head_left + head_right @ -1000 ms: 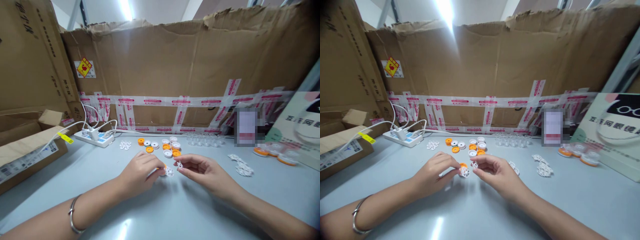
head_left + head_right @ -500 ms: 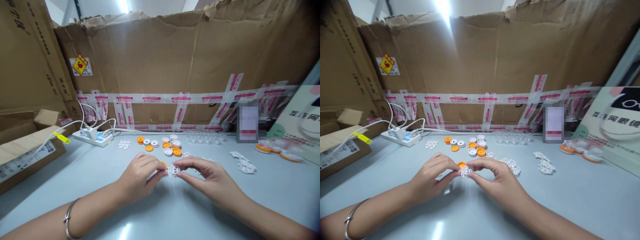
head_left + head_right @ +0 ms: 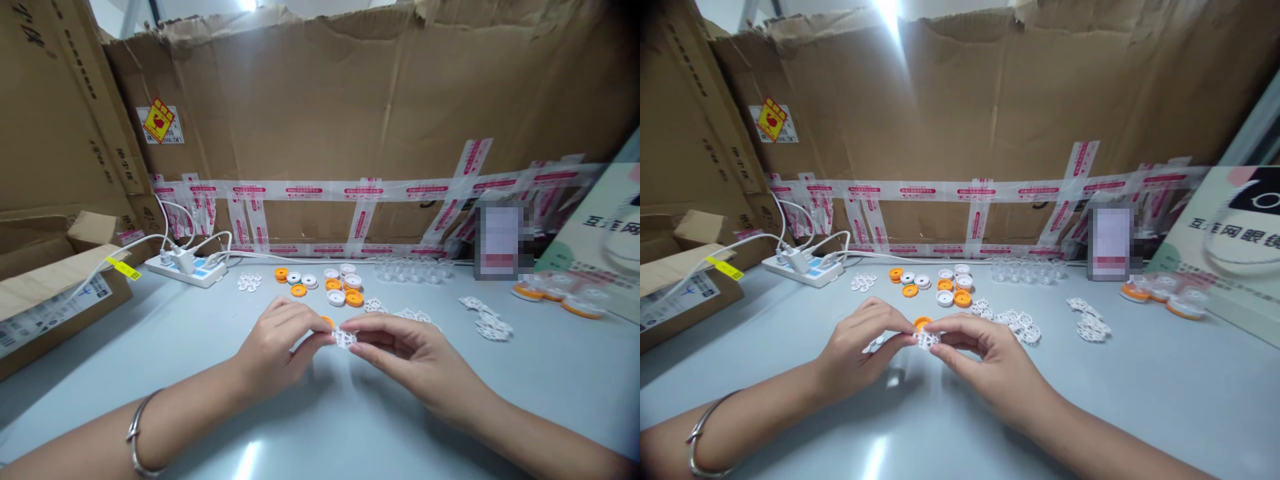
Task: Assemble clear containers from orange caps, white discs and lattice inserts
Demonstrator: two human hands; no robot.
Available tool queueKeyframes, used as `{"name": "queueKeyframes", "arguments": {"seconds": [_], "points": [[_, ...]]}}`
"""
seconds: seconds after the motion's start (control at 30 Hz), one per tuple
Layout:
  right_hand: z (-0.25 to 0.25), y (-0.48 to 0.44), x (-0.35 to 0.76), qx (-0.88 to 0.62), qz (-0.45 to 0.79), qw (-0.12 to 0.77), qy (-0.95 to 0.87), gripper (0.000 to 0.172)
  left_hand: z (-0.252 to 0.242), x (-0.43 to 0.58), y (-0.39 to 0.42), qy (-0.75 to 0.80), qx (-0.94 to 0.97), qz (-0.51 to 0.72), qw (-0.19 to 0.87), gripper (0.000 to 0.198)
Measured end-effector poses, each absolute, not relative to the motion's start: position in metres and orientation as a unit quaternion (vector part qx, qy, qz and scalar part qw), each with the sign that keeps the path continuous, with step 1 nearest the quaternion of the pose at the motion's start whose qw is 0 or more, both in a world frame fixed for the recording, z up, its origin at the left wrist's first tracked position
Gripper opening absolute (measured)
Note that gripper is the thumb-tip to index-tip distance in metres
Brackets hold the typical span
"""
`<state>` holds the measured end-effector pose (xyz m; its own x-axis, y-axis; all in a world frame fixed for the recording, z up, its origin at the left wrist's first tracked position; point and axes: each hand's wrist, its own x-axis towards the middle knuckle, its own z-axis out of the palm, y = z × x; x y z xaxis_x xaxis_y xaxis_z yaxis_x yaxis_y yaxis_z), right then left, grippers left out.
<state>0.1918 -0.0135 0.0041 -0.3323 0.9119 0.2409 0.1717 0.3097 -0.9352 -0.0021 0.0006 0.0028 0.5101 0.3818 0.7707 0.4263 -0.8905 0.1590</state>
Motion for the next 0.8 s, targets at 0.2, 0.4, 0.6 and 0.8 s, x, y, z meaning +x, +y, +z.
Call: {"name": "queueKeyframes", "arguments": {"seconds": [0.2,0.4,0.6,0.8], "points": [[0.0056,-0.0158,0.1910,-0.386,0.455,0.442,-0.670,0.020,0.0038,-0.0010,0.0006,-0.216,-0.867,-0.447,0.038,0.008],[0.0077,-0.0149,0.1917,-0.390,0.458,0.428,-0.675,0.019,0.0029,-0.0012,0.0003,-0.216,-0.868,-0.445,0.033,0.008],[0.0006,-0.0141,0.1941,-0.393,0.522,0.431,-0.623,0.025,0.0057,0.0004,-0.0022,-0.213,-0.883,-0.417,0.034,0.009],[-0.0003,-0.0147,0.1944,-0.389,0.551,0.423,-0.605,0.029,0.0048,0.0017,-0.0028,-0.223,-0.888,-0.400,0.044,0.009]]}}
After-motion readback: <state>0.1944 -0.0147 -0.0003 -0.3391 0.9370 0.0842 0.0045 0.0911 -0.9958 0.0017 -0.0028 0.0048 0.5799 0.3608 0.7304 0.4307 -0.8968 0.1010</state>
